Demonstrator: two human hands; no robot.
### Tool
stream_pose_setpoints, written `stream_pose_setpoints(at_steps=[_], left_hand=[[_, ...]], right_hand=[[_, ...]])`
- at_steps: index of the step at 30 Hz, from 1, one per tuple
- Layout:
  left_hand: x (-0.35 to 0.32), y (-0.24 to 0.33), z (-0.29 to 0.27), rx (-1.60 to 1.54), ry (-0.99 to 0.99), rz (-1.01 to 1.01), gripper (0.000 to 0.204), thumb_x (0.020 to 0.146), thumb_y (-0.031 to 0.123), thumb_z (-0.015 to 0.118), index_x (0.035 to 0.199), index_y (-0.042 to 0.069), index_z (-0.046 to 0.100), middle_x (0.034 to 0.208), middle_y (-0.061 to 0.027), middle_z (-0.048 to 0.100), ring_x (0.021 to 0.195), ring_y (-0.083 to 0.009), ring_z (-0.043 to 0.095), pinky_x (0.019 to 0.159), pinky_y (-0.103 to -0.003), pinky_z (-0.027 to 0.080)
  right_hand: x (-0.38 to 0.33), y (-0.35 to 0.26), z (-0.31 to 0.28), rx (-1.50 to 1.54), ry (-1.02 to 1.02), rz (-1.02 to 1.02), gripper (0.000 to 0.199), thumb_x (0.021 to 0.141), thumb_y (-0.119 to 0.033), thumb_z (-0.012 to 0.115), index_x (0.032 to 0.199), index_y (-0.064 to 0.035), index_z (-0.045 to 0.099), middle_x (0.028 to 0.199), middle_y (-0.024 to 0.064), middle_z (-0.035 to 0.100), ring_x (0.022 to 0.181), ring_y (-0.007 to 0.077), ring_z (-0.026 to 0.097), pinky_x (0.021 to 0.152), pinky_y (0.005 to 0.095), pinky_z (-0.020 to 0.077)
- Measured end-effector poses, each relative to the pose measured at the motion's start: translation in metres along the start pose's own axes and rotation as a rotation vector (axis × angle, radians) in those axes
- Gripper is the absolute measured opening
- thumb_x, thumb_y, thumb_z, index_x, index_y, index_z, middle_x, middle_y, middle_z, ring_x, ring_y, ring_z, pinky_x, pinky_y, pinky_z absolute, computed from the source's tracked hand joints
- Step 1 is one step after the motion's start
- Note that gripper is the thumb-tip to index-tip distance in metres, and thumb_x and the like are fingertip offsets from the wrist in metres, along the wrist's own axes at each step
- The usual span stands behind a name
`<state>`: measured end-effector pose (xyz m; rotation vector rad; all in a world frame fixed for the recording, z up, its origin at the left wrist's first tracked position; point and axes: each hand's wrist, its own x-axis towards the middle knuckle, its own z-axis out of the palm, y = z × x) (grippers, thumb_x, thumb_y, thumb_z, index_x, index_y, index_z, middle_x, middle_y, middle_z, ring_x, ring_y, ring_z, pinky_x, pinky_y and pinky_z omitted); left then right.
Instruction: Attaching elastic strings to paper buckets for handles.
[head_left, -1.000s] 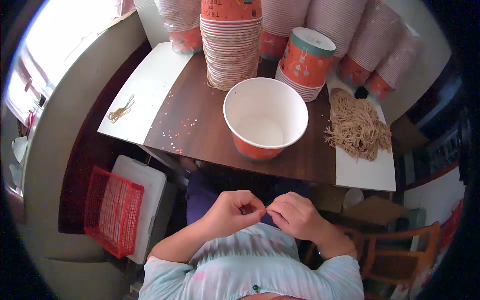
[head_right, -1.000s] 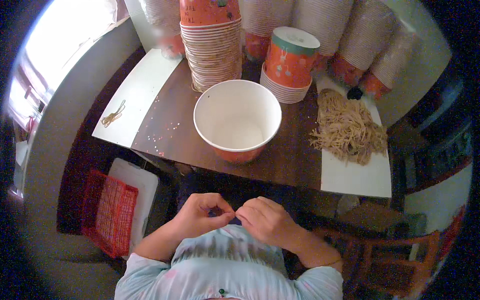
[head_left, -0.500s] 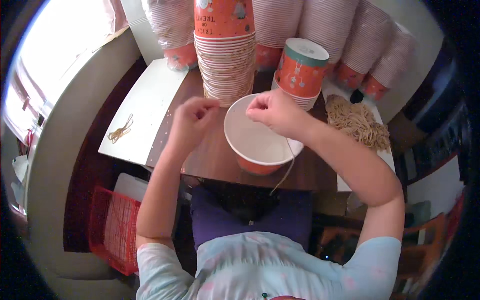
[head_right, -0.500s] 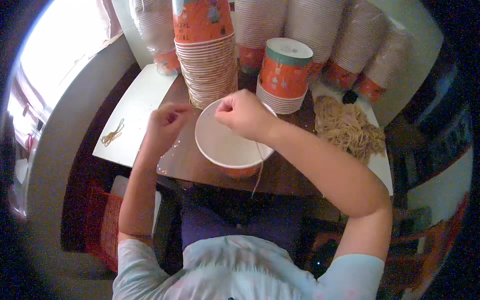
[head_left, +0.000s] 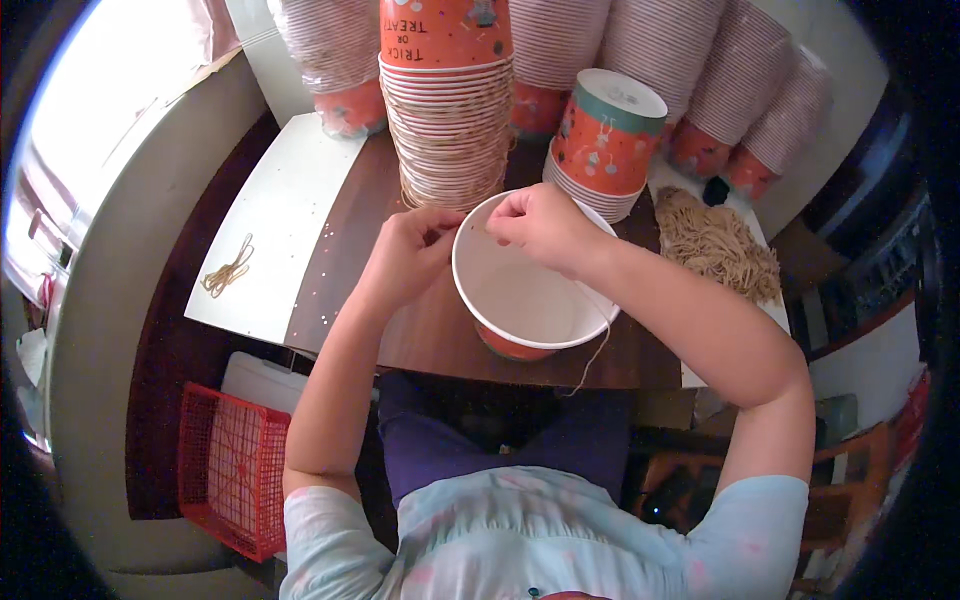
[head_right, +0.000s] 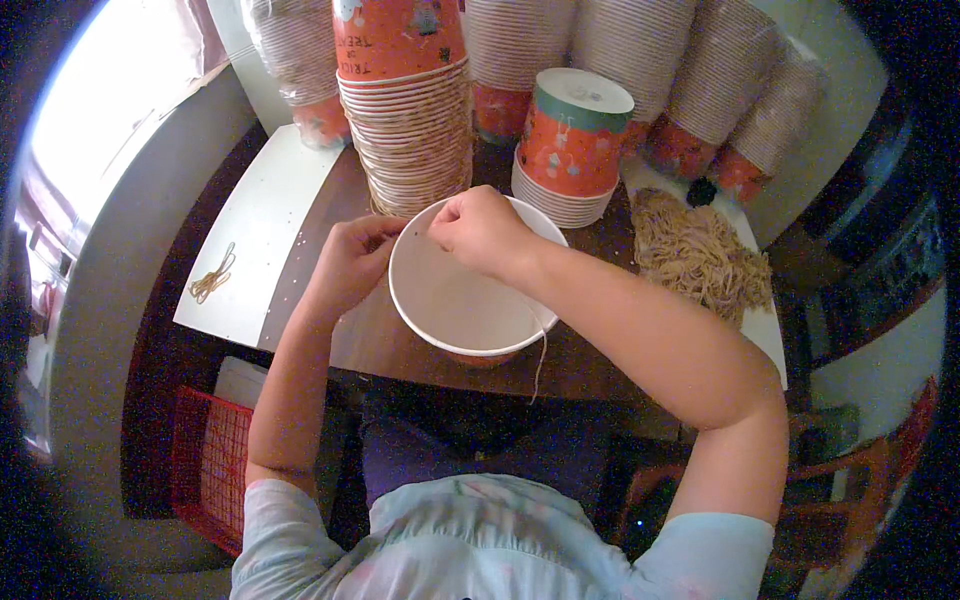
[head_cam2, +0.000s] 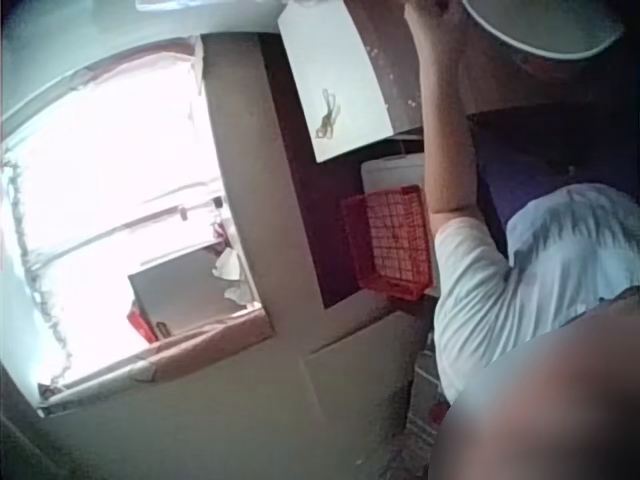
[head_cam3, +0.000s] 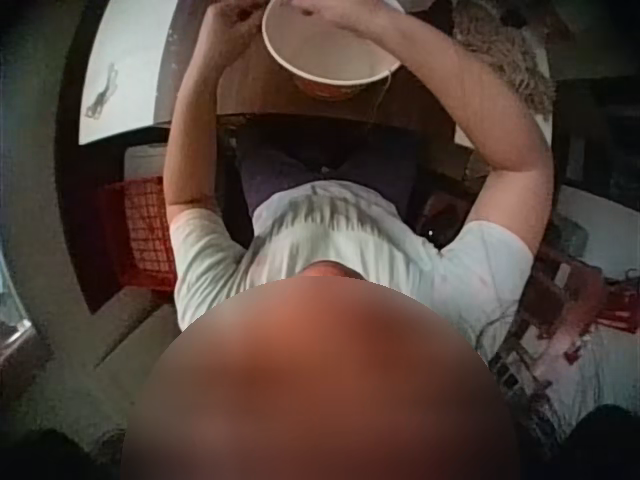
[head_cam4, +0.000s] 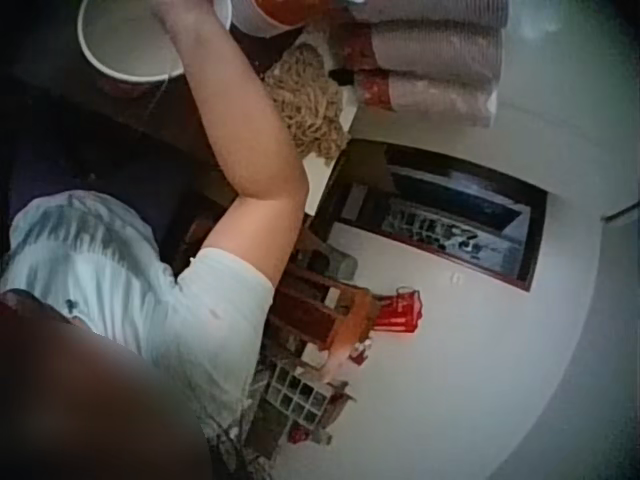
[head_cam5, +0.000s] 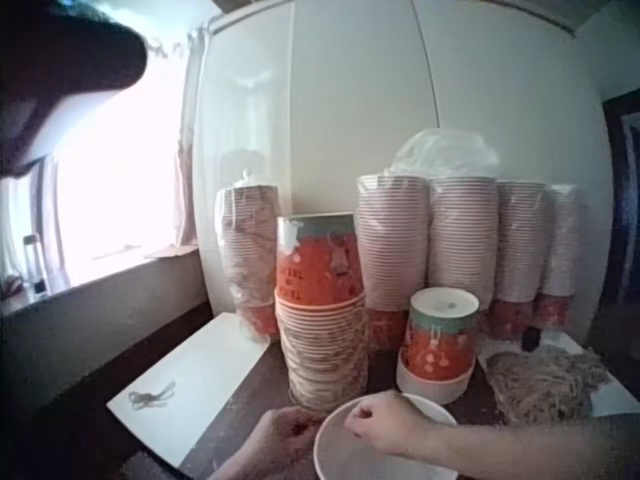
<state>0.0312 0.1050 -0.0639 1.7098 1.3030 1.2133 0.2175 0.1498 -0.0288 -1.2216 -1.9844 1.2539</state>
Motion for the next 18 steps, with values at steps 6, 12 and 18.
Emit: stream_pose_setpoints(at_steps=[6,12,18], left_hand=[[-0.001,-0.003,0.004,-0.025,-0.007,-0.007,0.021,0.083,0.007,0.061,0.1,-0.005,0.065,0.078,-0.0064,0.067,0.068,-0.0062,0.058,0.061,-0.024,0.047],[-0.001,-0.005,0.004,-0.014,0.016,0.018,0.022,0.083,0.007,0.061,0.1,-0.005,0.065,0.078,-0.007,0.068,0.069,-0.0065,0.058,0.062,-0.023,0.047],[-0.002,-0.004,0.007,-0.09,0.012,0.02,0.023,0.083,0.005,0.06,0.103,-0.005,0.065,0.079,-0.0082,0.068,0.07,-0.0067,0.058,0.063,-0.024,0.048]], right_hand=[[0.006,0.006,0.005,-0.037,0.003,-0.034,0.011,0.077,-0.011,0.063,0.071,-0.0019,0.063,0.066,0.0012,0.059,0.057,0.0067,0.051,0.049,0.024,0.0413],[0.007,0.005,0.008,-0.062,0.085,-0.038,0.015,0.073,-0.014,0.061,0.064,-0.0026,0.064,0.059,0.0086,0.062,0.054,0.0142,0.057,0.054,0.0322,0.0463],[0.012,0.009,0.009,-0.059,0.022,-0.013,0.013,0.079,-0.012,0.063,0.07,-0.0023,0.063,0.066,0.0013,0.06,0.058,0.0069,0.052,0.051,0.0249,0.042]])
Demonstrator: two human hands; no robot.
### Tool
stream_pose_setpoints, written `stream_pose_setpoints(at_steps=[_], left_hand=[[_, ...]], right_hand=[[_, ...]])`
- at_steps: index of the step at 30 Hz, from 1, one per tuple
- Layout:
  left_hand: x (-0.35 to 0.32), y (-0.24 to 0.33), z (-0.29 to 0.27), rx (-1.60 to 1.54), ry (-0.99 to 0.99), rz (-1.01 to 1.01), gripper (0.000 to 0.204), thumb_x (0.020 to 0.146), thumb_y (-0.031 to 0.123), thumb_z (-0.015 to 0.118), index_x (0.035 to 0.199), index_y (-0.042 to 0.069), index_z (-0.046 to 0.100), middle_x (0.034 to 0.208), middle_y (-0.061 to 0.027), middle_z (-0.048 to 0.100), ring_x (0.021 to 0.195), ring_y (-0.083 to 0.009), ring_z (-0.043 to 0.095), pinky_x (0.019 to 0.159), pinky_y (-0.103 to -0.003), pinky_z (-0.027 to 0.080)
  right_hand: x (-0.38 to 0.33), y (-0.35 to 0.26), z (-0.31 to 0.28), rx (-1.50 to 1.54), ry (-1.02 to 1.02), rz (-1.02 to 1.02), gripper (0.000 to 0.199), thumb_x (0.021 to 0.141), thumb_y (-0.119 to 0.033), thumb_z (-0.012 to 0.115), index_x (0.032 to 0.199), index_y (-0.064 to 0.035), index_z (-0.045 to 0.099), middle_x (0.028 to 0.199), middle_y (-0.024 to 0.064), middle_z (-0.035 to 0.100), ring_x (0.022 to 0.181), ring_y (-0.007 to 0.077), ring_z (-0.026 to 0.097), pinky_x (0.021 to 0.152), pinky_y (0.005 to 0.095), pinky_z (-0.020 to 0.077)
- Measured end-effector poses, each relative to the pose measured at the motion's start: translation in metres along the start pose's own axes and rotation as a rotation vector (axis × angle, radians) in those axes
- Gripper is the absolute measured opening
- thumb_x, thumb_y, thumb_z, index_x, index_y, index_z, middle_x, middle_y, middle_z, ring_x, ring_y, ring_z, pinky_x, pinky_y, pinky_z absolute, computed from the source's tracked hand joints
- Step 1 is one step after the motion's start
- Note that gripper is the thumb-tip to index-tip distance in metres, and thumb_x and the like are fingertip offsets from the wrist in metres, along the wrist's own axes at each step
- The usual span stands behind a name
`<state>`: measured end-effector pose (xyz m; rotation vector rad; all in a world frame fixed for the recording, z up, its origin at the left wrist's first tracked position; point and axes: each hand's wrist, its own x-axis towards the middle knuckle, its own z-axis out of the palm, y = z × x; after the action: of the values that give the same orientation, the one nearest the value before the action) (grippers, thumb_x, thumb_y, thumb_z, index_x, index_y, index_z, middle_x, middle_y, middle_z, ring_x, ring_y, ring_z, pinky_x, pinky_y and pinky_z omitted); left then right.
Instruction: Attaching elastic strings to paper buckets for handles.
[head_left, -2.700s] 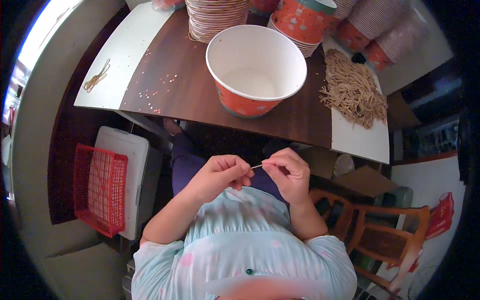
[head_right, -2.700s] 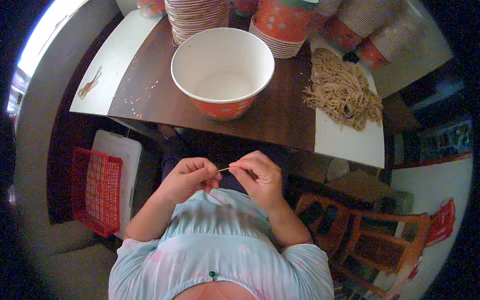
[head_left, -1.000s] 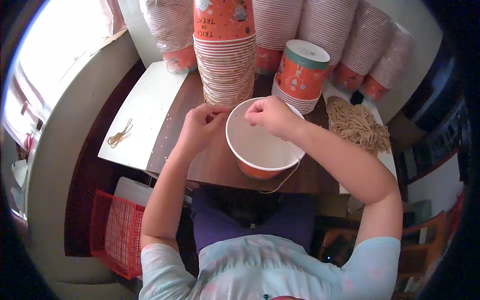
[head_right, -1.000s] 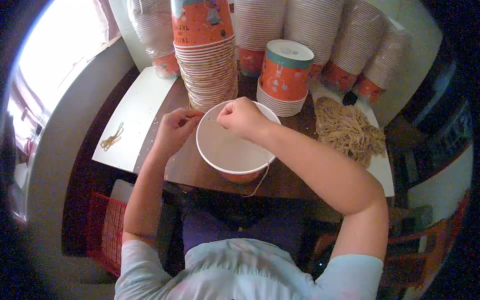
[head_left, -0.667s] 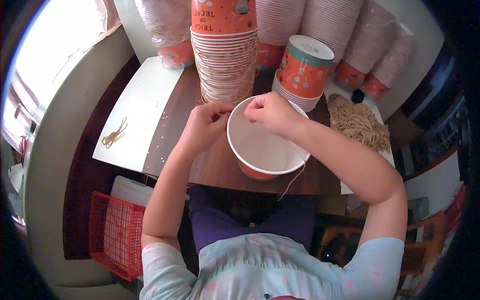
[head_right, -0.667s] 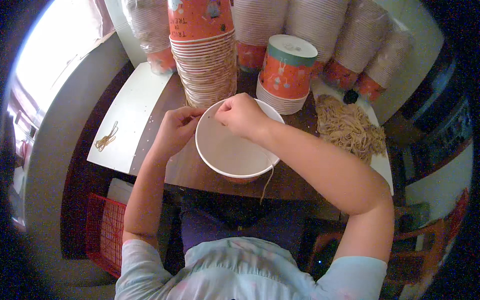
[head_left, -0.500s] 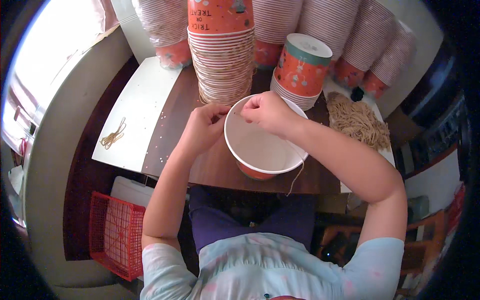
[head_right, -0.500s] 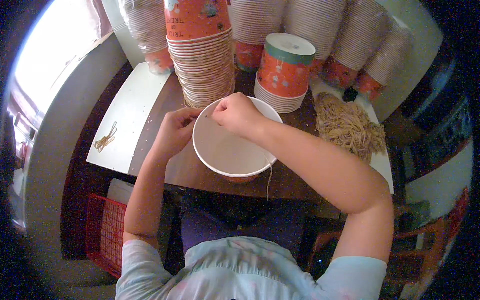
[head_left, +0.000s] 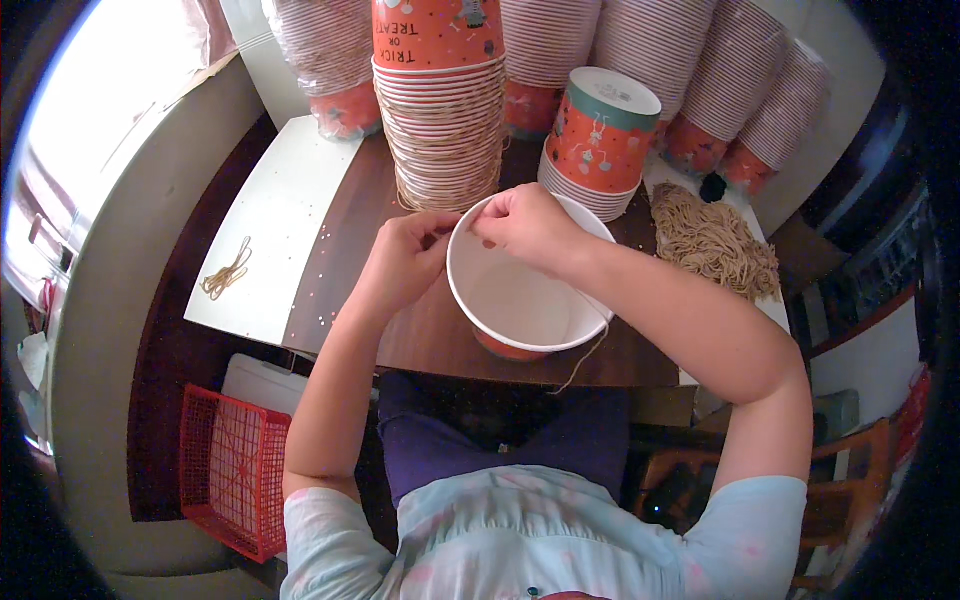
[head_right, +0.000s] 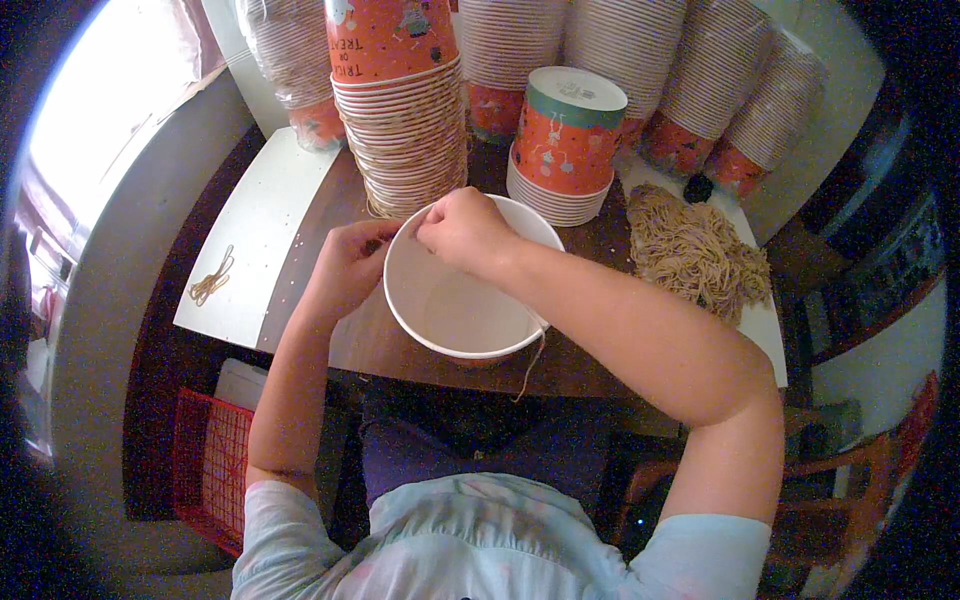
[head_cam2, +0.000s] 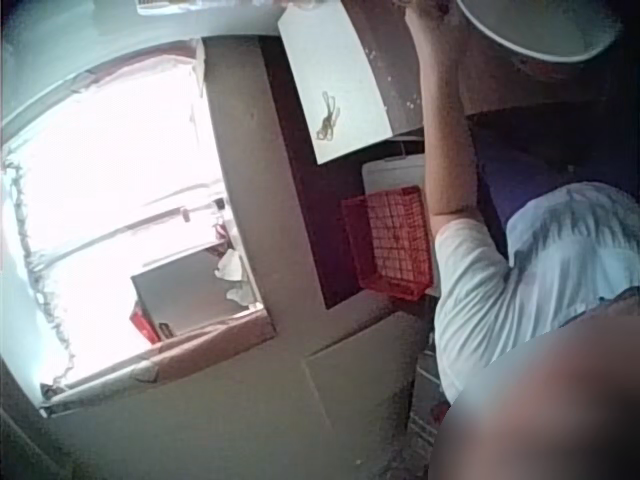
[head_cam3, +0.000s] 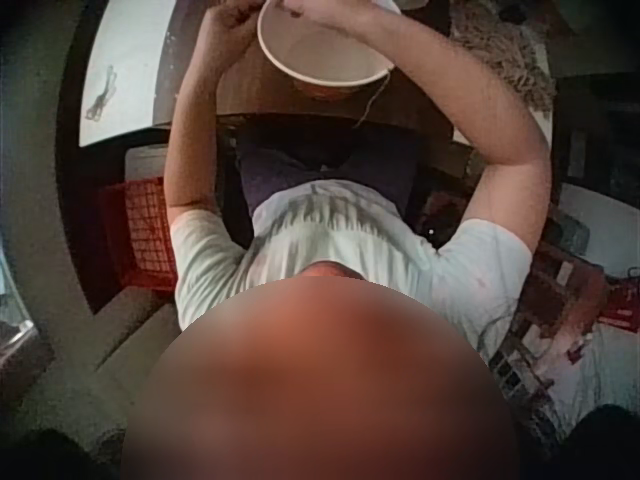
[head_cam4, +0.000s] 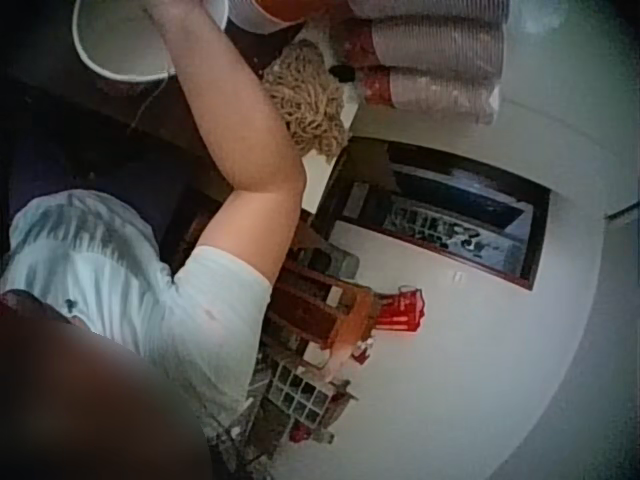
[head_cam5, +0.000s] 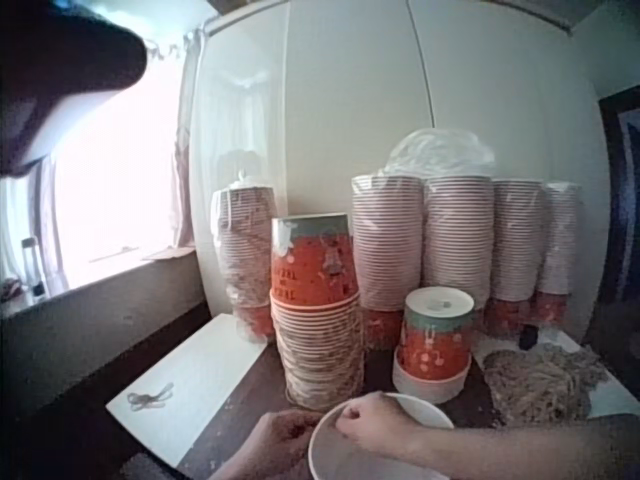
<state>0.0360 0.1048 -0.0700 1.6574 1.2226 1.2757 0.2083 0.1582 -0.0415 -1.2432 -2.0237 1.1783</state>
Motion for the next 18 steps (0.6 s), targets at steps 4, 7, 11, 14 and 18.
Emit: stream_pose_setpoints(at_steps=[4,7,11,14,18], left_hand=[[-0.009,0.01,-0.003,0.147,-0.051,-0.033,0.023,0.084,0.005,0.058,0.103,-0.005,0.065,0.079,-0.0098,0.068,0.07,-0.0076,0.059,0.063,-0.025,0.049],[-0.019,0.026,-0.004,0.21,-0.084,-0.081,0.022,0.084,0.005,0.057,0.102,-0.004,0.065,0.08,-0.0112,0.069,0.072,-0.01,0.063,0.064,-0.026,0.05],[-0.032,0.038,-0.002,0.141,-0.115,-0.14,0.022,0.087,0.005,0.058,0.105,-0.006,0.064,0.087,-0.0063,0.067,0.079,-0.0093,0.06,0.072,-0.024,0.05],[-0.038,0.033,0.002,0.127,-0.073,-0.154,0.022,0.088,0.006,0.059,0.105,-0.007,0.063,0.089,-0.0084,0.067,0.081,-0.0118,0.062,0.074,-0.026,0.051],[-0.045,0.035,0.007,0.131,-0.066,-0.136,0.022,0.088,0.006,0.059,0.105,-0.008,0.063,0.09,-0.0105,0.068,0.083,-0.0139,0.064,0.076,-0.027,0.052]], right_hand=[[-0.008,-0.007,0.002,0.024,-0.043,0.009,0.013,0.079,-0.012,0.063,0.071,-0.0021,0.065,0.067,0.002,0.061,0.059,0.0077,0.052,0.053,0.0249,0.0421],[-0.014,-0.012,0.002,0.036,-0.08,0.025,0.012,0.079,-0.012,0.063,0.073,-0.0015,0.066,0.069,0.0031,0.062,0.061,0.0088,0.054,0.054,0.0251,0.0427],[-0.019,-0.016,0.003,0.022,-0.143,0.079,0.012,0.079,-0.011,0.063,0.074,-0.001,0.066,0.072,0.004,0.063,0.064,0.0101,0.056,0.057,0.0253,0.044],[-0.022,-0.014,0.004,0.081,-0.168,0.122,0.011,0.079,-0.01,0.063,0.074,-0.0002,0.065,0.072,0.005,0.064,0.066,0.0108,0.057,0.06,0.0251,0.045],[-0.029,-0.014,0.0,0.161,-0.189,0.093,0.011,0.079,-0.008,0.063,0.075,0.0011,0.065,0.073,0.0063,0.064,0.068,0.0116,0.058,0.064,0.0249,0.046]])
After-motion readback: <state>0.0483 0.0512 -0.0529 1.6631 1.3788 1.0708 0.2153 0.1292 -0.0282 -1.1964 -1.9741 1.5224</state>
